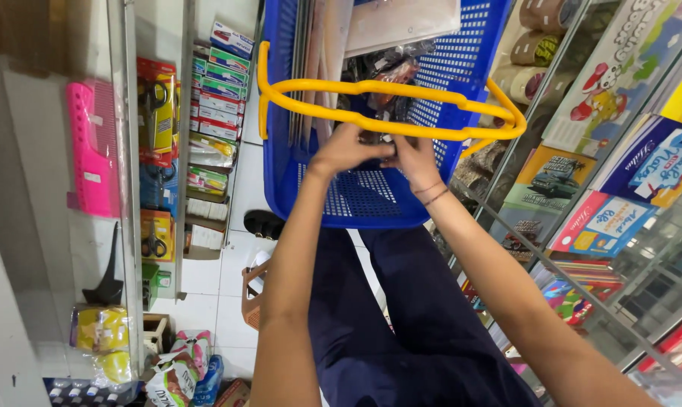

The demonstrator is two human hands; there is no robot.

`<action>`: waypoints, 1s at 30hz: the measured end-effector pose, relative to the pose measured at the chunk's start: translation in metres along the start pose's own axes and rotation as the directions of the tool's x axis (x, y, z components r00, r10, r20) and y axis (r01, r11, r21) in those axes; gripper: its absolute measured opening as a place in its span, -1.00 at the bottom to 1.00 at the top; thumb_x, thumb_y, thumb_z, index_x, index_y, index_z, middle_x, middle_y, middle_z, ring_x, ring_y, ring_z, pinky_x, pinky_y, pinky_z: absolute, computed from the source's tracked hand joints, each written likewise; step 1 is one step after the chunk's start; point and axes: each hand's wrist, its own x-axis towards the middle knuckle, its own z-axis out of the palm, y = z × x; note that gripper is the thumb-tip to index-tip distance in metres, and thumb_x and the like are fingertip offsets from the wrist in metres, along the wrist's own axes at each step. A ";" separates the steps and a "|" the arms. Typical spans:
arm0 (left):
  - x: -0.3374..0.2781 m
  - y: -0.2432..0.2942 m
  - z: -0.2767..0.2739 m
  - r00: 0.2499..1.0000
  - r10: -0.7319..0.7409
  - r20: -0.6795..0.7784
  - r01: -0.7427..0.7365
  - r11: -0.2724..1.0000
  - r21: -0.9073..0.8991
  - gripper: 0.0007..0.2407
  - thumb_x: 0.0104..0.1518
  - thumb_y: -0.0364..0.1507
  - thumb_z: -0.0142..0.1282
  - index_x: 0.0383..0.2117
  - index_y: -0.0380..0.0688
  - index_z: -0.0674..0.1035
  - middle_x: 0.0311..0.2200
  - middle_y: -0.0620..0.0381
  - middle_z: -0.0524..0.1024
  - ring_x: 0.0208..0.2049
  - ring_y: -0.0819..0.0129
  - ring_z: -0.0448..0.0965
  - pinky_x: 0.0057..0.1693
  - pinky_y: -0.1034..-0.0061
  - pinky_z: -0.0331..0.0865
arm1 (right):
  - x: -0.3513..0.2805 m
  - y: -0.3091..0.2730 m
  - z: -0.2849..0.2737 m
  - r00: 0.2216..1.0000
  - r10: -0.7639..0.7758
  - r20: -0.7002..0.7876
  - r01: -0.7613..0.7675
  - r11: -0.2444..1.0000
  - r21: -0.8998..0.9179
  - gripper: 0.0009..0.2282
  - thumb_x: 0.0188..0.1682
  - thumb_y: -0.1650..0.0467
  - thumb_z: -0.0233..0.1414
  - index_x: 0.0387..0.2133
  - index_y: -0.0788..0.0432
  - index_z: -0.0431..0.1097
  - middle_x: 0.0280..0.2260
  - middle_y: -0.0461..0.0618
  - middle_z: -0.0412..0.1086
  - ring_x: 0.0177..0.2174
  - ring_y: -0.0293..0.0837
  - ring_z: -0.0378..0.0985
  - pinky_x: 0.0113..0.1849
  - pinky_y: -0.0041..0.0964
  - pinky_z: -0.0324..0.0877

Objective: The recorder is tidying and cleaning a shop counter by moving hair accessories, wiping the surface with blue and red rags, and then reorganizing the items.

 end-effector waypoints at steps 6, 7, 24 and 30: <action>0.022 -0.020 0.007 0.968 0.224 -0.117 -0.181 0.938 0.296 -0.75 0.12 -0.43 0.18 -0.07 -0.14 0.61 -0.07 0.13 0.63 -0.01 0.24 0.57 0.10 0.37 0.40 | -0.002 0.000 -0.011 0.999 0.045 0.011 -0.047 0.961 0.274 -0.75 0.15 0.40 -0.02 0.04 0.27 0.31 -0.14 0.11 0.46 -0.32 0.02 0.65 -0.37 -0.12 0.62; 0.021 -0.013 0.006 0.911 0.321 -0.257 -0.032 0.679 0.734 -0.77 0.06 -0.49 0.12 -0.15 -0.07 0.65 -0.08 0.15 0.66 -0.04 0.11 0.57 0.08 0.26 0.41 | -0.003 -0.001 -0.010 0.998 0.055 0.020 -0.059 0.948 0.313 -0.74 0.15 0.40 -0.03 0.06 0.25 0.30 -0.12 0.10 0.46 -0.31 0.04 0.66 -0.35 -0.14 0.62; 0.047 -0.087 0.005 0.901 0.338 -0.273 0.165 0.316 0.934 -0.80 0.17 -0.45 0.05 -0.12 -0.06 0.63 -0.12 0.06 0.60 0.12 0.15 0.47 0.36 0.04 0.07 | -0.016 -0.024 -0.015 0.989 0.017 0.149 -0.072 0.923 0.379 -0.71 0.08 0.42 -0.20 0.05 0.23 0.26 0.01 0.10 0.39 -0.05 0.09 0.55 -0.11 0.11 0.55; 0.002 0.015 -0.012 0.884 0.315 -0.346 -0.011 0.753 0.657 -0.78 -0.18 -0.36 0.36 -0.42 -0.09 0.62 -0.40 0.07 0.61 -0.18 0.10 0.58 0.16 -0.05 0.16 | -0.056 -0.050 -0.024 0.981 -0.045 0.191 -0.011 0.958 0.285 -0.68 0.10 0.44 -0.19 0.11 0.20 0.29 0.03 0.01 0.38 0.02 -0.06 0.46 -0.03 0.02 0.46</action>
